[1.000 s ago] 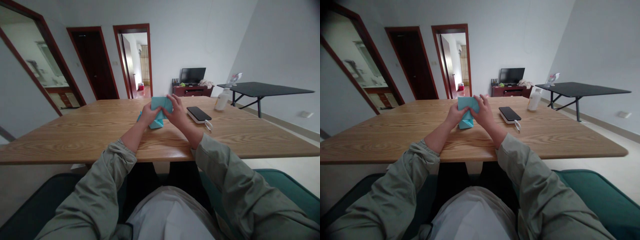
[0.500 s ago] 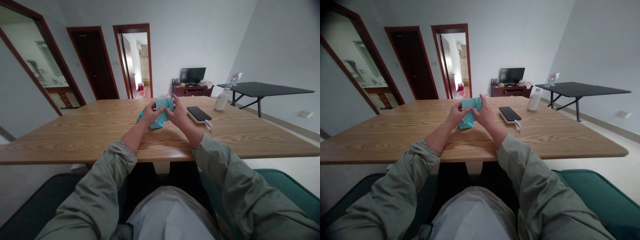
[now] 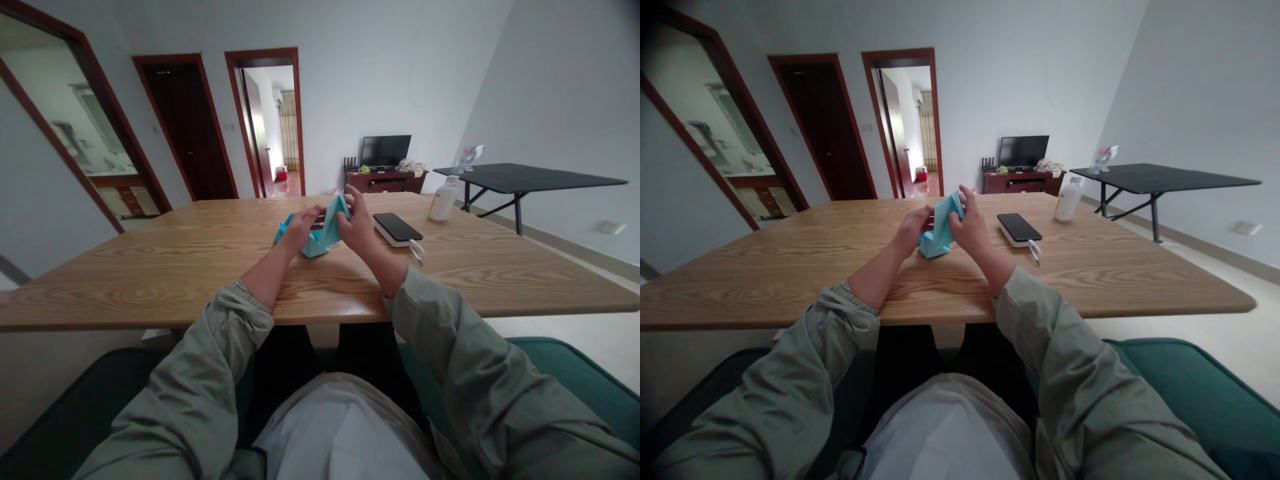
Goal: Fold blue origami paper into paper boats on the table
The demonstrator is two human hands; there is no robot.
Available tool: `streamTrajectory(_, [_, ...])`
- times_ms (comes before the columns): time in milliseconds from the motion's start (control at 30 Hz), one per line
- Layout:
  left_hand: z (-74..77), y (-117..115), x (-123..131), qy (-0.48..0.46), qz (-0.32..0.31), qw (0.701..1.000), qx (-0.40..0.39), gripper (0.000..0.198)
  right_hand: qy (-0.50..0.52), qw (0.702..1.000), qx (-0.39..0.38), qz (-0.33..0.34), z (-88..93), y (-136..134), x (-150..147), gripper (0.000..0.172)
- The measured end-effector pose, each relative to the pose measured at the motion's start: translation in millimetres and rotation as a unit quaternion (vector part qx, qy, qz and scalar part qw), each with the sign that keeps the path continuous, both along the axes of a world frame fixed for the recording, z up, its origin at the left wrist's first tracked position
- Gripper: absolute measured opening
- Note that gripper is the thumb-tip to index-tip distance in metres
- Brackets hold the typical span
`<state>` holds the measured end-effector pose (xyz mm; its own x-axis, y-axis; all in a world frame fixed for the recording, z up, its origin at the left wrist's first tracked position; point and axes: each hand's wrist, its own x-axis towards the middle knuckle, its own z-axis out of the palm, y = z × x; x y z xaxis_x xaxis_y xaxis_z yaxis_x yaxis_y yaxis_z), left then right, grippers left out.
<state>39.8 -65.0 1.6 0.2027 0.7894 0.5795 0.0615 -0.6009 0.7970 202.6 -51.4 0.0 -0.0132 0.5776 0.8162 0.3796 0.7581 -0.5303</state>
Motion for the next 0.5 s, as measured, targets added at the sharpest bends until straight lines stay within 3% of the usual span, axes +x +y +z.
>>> streamTrajectory(167, [-0.7, 5, -3, 0.112, 0.152, 0.965, 0.181, 0.034, 0.006, 1.000, 0.027, 0.009, -0.4, 1, 0, 0.063])
streamTrajectory(300, [4.8, 2, -10, 0.103, 0.245, 0.938, 0.224, 0.041, -0.014, 1.000, 0.018, -0.006, 0.3, 0, -1, 0.057])
streamTrajectory(400, [6.4, 3, -15, 0.062, 0.228, 0.953, 0.192, 0.058, -0.018, 1.000, 0.013, -0.003, 2.5, -4, -1, 0.046])
streamTrajectory(500, [4.8, 3, -16, 0.054, 0.150, 0.978, 0.137, 0.065, -0.002, 0.999, 0.037, 0.007, 5.3, -6, -1, 0.033])
